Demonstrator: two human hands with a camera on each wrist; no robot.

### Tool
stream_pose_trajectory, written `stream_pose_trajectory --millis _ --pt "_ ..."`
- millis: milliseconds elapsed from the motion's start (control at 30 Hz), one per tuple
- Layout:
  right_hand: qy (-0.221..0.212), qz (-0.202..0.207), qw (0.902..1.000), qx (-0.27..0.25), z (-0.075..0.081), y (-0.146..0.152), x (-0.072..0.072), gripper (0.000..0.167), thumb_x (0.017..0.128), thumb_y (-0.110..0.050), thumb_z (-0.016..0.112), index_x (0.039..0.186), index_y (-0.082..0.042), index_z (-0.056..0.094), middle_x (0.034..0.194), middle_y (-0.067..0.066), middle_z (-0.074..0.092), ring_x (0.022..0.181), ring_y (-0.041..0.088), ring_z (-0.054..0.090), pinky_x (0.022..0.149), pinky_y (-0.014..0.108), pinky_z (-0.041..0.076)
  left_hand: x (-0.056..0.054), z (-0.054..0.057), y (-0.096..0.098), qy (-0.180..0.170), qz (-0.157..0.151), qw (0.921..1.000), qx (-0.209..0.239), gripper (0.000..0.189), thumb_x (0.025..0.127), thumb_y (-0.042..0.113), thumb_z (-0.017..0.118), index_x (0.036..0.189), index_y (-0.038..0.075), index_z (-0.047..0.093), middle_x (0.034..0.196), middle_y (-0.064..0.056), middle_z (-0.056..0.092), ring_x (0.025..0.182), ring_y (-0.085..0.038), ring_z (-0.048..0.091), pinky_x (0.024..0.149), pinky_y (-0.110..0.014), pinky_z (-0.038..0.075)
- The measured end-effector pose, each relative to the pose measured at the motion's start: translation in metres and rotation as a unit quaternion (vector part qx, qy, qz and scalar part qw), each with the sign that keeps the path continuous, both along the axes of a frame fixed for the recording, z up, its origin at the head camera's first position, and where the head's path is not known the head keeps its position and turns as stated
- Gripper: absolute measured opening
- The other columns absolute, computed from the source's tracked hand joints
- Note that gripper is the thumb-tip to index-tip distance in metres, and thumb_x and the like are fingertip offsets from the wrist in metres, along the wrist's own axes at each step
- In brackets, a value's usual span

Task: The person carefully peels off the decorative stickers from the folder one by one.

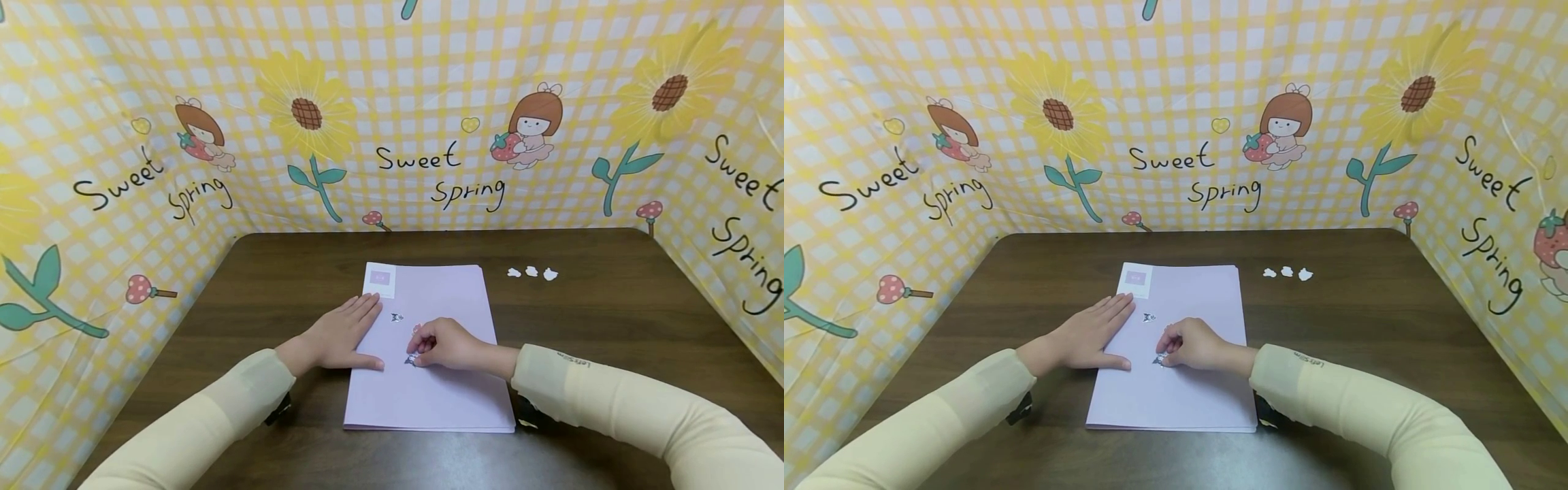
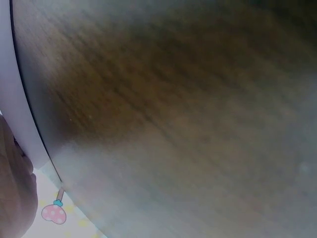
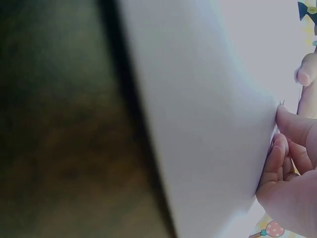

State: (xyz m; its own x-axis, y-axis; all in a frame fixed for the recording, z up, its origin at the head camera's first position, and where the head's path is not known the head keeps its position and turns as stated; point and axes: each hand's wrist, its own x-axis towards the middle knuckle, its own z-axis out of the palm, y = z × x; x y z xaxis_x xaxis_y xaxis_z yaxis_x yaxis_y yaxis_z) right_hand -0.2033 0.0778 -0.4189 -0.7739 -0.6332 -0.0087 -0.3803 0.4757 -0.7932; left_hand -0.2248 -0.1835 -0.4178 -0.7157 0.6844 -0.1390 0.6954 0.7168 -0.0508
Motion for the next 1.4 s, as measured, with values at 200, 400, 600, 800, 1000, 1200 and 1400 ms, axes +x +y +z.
stream_pose_trajectory --millis 200,400,600,800,1000,1200,1400 --pt "0.011 0.003 0.9999 0.005 -0.0022 -0.0001 -0.0007 0.010 0.079 -0.004 0.080 0.086 -0.009 0.075 0.072 -0.006 0.059 0.071 0.010 0.052 0.066 0.022 0.047 0.0007 0.0000 -0.0003 0.002 -0.003 1.0000 0.002 0.116 0.077 0.089 0.026 0.155 0.003 0.016 0.161 -0.014 0.009 0.147 -0.026 0.006 0.116 -0.039 0.008" --pt "0.016 0.005 0.9998 0.010 -0.0035 -0.0003 -0.0015 0.010 0.080 -0.005 0.080 0.085 -0.010 0.074 0.071 -0.006 0.058 0.071 0.010 0.052 0.066 0.023 0.046 0.0011 -0.0004 -0.0005 0.002 -0.003 1.0000 0.002 0.116 0.078 0.089 0.027 0.155 0.002 0.016 0.161 -0.015 0.009 0.147 -0.026 0.006 0.116 -0.039 0.008" --pt "0.016 0.007 0.9998 0.008 -0.0025 -0.0001 -0.0001 0.011 0.080 -0.003 0.079 0.086 -0.008 0.071 0.072 -0.006 0.056 0.071 0.010 0.051 0.066 0.022 0.045 0.0009 -0.0013 -0.0007 0.003 -0.003 1.0000 0.001 0.116 0.078 0.089 0.026 0.155 0.002 0.015 0.161 -0.015 0.008 0.147 -0.026 0.004 0.116 -0.038 0.007" --pt "0.016 -0.005 0.9998 0.012 0.0004 0.0006 0.0013 0.012 0.079 -0.005 0.080 0.087 -0.010 0.072 0.071 -0.005 0.057 0.072 0.012 0.051 0.066 0.023 0.046 0.0008 0.0005 -0.0003 0.002 -0.005 1.0000 0.002 0.116 0.078 0.088 0.027 0.155 0.002 0.015 0.161 -0.015 0.007 0.147 -0.026 0.004 0.116 -0.039 0.007" --pt "0.025 -0.004 0.9997 0.008 -0.0003 -0.0002 -0.0001 0.010 0.078 -0.005 0.081 0.084 -0.008 0.074 0.070 -0.006 0.059 0.070 0.010 0.052 0.065 0.023 0.047 0.0005 0.0019 0.0002 -0.001 -0.005 1.0000 0.002 0.116 0.078 0.088 0.028 0.155 0.002 0.015 0.161 -0.015 0.007 0.147 -0.026 0.004 0.116 -0.039 0.007" --pt "0.019 0.004 0.9998 0.008 -0.0002 -0.0005 -0.0021 0.011 0.078 -0.003 0.081 0.083 -0.007 0.072 0.070 -0.005 0.058 0.069 0.010 0.052 0.065 0.022 0.046 0.0000 0.0013 -0.0001 0.000 -0.004 1.0000 0.004 0.115 0.079 0.088 0.028 0.155 0.002 0.015 0.161 -0.015 0.007 0.147 -0.026 0.004 0.116 -0.038 0.007" --pt "0.011 0.013 0.9997 0.017 -0.0012 -0.0016 -0.0039 0.013 0.079 -0.003 0.080 0.083 -0.009 0.070 0.070 -0.006 0.056 0.070 0.009 0.050 0.066 0.022 0.044 0.0004 0.0016 -0.0004 -0.004 -0.004 1.0000 0.004 0.115 0.079 0.087 0.028 0.155 0.002 0.015 0.161 -0.015 0.007 0.147 -0.026 0.004 0.116 -0.038 0.006"
